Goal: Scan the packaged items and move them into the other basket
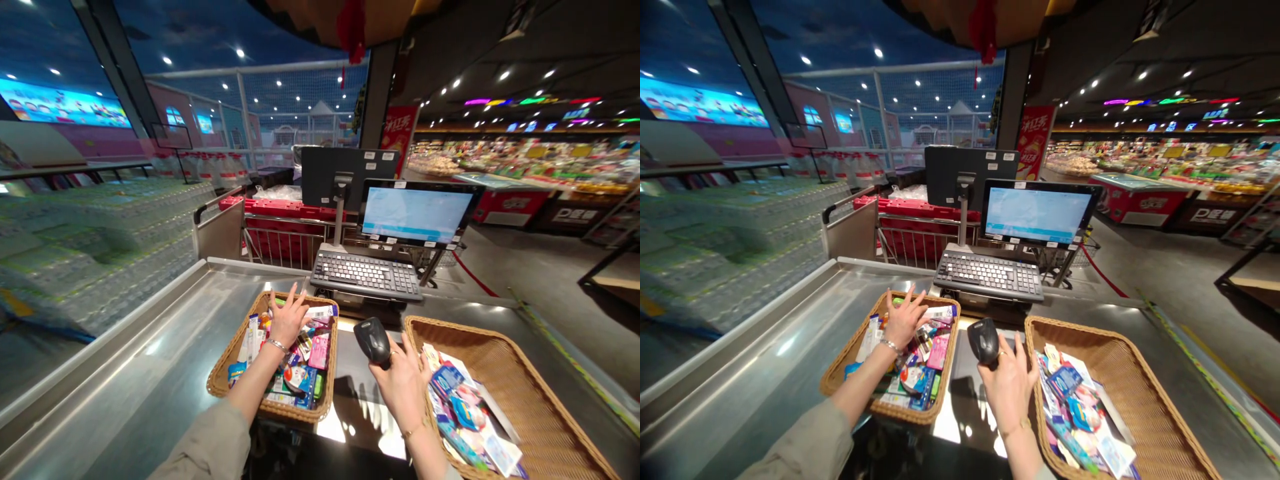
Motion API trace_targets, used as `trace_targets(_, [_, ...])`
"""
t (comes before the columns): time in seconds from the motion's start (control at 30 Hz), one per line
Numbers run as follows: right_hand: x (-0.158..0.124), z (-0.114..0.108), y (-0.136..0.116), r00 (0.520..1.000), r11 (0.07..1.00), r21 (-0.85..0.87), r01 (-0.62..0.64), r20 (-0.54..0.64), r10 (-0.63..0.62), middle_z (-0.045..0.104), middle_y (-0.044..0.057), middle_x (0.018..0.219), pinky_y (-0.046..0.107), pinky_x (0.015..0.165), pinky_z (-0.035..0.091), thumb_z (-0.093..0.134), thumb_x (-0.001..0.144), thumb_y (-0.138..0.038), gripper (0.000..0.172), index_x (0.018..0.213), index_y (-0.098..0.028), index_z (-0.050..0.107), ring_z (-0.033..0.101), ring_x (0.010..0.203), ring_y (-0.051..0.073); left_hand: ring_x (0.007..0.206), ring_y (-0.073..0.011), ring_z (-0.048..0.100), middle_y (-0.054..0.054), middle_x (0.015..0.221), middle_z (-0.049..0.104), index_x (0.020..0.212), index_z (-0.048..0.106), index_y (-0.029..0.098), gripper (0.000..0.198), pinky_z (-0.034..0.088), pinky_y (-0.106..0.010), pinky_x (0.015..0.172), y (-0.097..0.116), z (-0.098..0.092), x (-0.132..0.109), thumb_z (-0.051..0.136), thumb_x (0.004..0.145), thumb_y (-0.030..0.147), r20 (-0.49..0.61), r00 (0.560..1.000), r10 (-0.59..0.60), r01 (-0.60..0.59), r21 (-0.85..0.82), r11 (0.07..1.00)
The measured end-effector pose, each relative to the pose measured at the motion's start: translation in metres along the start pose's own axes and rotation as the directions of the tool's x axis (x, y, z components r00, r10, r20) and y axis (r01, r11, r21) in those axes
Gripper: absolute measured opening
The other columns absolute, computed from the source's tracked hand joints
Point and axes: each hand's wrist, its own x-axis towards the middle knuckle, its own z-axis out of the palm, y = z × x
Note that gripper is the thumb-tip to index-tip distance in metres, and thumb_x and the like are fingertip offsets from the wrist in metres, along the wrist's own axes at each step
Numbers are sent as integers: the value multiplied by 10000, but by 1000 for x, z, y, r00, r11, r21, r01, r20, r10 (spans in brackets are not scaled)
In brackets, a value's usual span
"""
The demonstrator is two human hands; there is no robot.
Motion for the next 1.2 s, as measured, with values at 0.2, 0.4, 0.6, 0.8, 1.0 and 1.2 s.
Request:
trace_targets(0.2, [-3,-6,0,1000,1000,-16,0,-11,0,654,28,1250,580,1088,145,551,759,-272,193,883,-248,697,382,1346,322,1386,-345,371,-67,1333,607,937,688,253,123,-67,-756,1092,21,1,8,607,870,317,-56,998,20,-22,-27,999])
trace_targets(0.4, [-5,-12,0,1000,999,-40,-8,-15,8,658,18,1244,584,1106,122,571,746,-258,176,877,-251,688,380,1351,318,1380,-334,386,-63,1326,615,936,689,251,128,-70,-735,1107,38,6,14,593,881,316,-95,995,37,-41,-45,998])
trace_targets(0.6, [-6,-14,4,999,998,-60,0,-48,-2,655,29,1249,574,1108,129,581,723,-228,172,860,-240,686,367,1362,312,1380,-337,387,-67,1325,617,920,686,247,144,-65,-734,1108,52,9,18,608,870,358,-106,993,46,-55,-77,996])
trace_targets(0.8, [-6,-20,5,995,999,-35,-40,-88,37,658,28,1244,563,1090,163,581,703,-209,174,831,-241,695,385,1351,309,1376,-336,394,-61,1333,611,902,678,250,136,-79,-729,1109,65,11,24,629,855,368,-118,991,58,-70,-98,993])
trace_targets(1.0, [-7,-25,5,996,999,-25,-34,-86,31,654,23,1253,554,1109,150,590,698,-194,186,844,-243,694,385,1359,296,1396,-330,362,-66,1347,598,889,671,247,122,-68,-738,1101,75,19,31,617,864,354,-133,987,88,-103,-110,989])
trace_targets(1.2, [-9,-22,11,996,999,-37,-21,-82,18,652,32,1255,566,1112,141,599,700,-182,203,867,-246,695,359,1378,295,1388,-319,379,-64,1341,603,903,671,248,109,-71,-729,1107,84,22,36,603,876,328,-137,987,86,-103,-125,987])
